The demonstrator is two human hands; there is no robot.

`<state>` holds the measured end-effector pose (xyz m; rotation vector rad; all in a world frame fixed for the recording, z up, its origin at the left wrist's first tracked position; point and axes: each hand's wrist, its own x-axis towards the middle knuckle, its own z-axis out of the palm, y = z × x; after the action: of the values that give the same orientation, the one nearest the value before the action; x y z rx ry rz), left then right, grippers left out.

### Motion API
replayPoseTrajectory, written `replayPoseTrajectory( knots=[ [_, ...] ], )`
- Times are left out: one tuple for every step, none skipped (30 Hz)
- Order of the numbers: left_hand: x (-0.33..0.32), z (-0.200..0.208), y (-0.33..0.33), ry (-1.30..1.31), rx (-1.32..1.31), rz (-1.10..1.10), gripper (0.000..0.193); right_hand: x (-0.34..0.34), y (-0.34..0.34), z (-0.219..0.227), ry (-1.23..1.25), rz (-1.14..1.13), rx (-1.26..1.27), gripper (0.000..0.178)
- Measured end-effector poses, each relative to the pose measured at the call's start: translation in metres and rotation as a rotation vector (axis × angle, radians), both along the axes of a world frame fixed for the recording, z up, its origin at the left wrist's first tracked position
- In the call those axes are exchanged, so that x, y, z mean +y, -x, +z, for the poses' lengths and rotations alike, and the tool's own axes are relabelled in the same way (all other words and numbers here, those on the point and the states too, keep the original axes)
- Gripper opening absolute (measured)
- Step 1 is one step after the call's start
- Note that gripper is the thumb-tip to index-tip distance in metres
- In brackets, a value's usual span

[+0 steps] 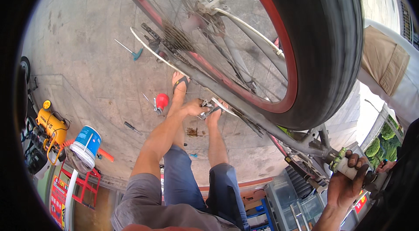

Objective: The person adjusts the rear derailleur and cable on a bicycle using an Allen key. They route the cable, tighten the bolt, and test the chain movement by rotating the pedals.

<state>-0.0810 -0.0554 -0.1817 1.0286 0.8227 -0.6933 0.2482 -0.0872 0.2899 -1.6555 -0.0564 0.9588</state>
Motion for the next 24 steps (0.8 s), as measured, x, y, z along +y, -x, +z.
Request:
replayPoseTrajectory(
  knots=[
    [0.026,0.029,-0.003,0.021,-0.059,0.012,0.040,-0.002,0.000,-0.001,-0.006,-0.014,0.011,0.020],
    [0.045,0.055,-0.003,0.048,-0.112,0.026,0.040,-0.004,0.003,-0.001,-0.007,-0.026,0.026,0.020],
    [0.046,0.076,-0.006,0.123,-0.172,0.037,0.037,-0.004,0.004,-0.001,-0.010,-0.031,0.042,0.019],
    [0.041,0.101,-0.014,0.193,-0.230,0.056,0.035,0.000,0.007,-0.002,-0.003,-0.013,0.034,0.018],
    [0.044,0.135,-0.030,0.079,-0.329,-0.086,0.035,0.001,0.009,-0.002,0.008,-0.018,0.024,0.018],
    [0.021,0.153,-0.041,0.008,-0.405,-0.087,0.037,0.002,0.012,-0.002,0.012,-0.018,0.012,0.017],
    [0.016,0.184,-0.061,0.046,-0.403,-0.144,0.042,0.004,0.013,-0.003,0.015,-0.021,0.002,0.017],
    [-0.004,0.202,-0.075,0.073,-0.432,-0.147,0.044,0.007,0.016,-0.002,0.028,-0.032,0.001,0.018],
    [-0.030,0.216,-0.087,0.088,-0.458,-0.080,0.043,0.007,0.018,-0.001,0.040,-0.033,-0.005,0.019],
    [-0.057,0.224,-0.101,0.106,-0.446,-0.081,0.041,0.008,0.018,-0.002,0.047,-0.030,-0.013,0.020],
    [-0.084,0.226,-0.113,0.127,-0.435,-0.086,0.039,0.009,0.017,-0.002,0.056,-0.030,-0.022,0.021],
    [-0.115,0.221,-0.123,0.123,-0.406,-0.083,0.038,0.010,0.017,-0.002,0.058,-0.029,-0.025,0.023],
    [-0.141,0.214,-0.131,0.120,-0.377,-0.083,0.038,0.010,0.018,-0.003,0.064,-0.029,-0.024,0.023],
    [-0.156,0.207,-0.137,0.162,-0.328,-0.089,0.038,0.010,0.017,-0.004,0.065,-0.031,-0.025,0.023],
    [-0.177,0.192,-0.140,0.146,-0.291,-0.106,0.037,0.011,0.017,-0.004,0.067,-0.026,-0.027,0.023],
    [-0.200,0.175,-0.140,0.136,-0.257,-0.127,0.037,0.013,0.019,-0.003,0.071,-0.025,-0.026,0.023],
    [-0.215,0.159,-0.139,0.124,-0.223,-0.145,0.036,0.014,0.020,-0.002,0.072,-0.021,-0.025,0.023],
    [-0.218,0.146,-0.137,0.130,-0.172,-0.207,0.035,0.014,0.019,-0.002,0.067,-0.018,-0.023,0.023],
    [-0.221,0.131,-0.133,0.101,-0.114,-0.209,0.034,0.016,0.020,-0.001,0.069,-0.022,-0.016,0.024],
    [-0.224,0.117,-0.127,0.076,-0.055,-0.208,0.034,0.017,0.021,0.001,0.067,-0.015,-0.025,0.025],
    [-0.223,0.108,-0.120,0.052,0.005,-0.209,0.034,0.017,0.020,0.004,0.065,-0.010,-0.034,0.026],
    [-0.219,0.094,-0.115,0.033,0.045,-0.243,0.033,0.016,0.018,0.006,0.040,-0.009,-0.017,0.027],
    [-0.209,0.080,-0.110,0.012,0.086,-0.276,0.032,0.015,0.017,0.009,0.023,0.010,-0.039,0.026],
    [-0.195,0.064,-0.112,-0.049,0.154,-0.212,0.032,0.023,0.009,0.009,-0.024,0.103,-0.035,0.025]
  ],
)
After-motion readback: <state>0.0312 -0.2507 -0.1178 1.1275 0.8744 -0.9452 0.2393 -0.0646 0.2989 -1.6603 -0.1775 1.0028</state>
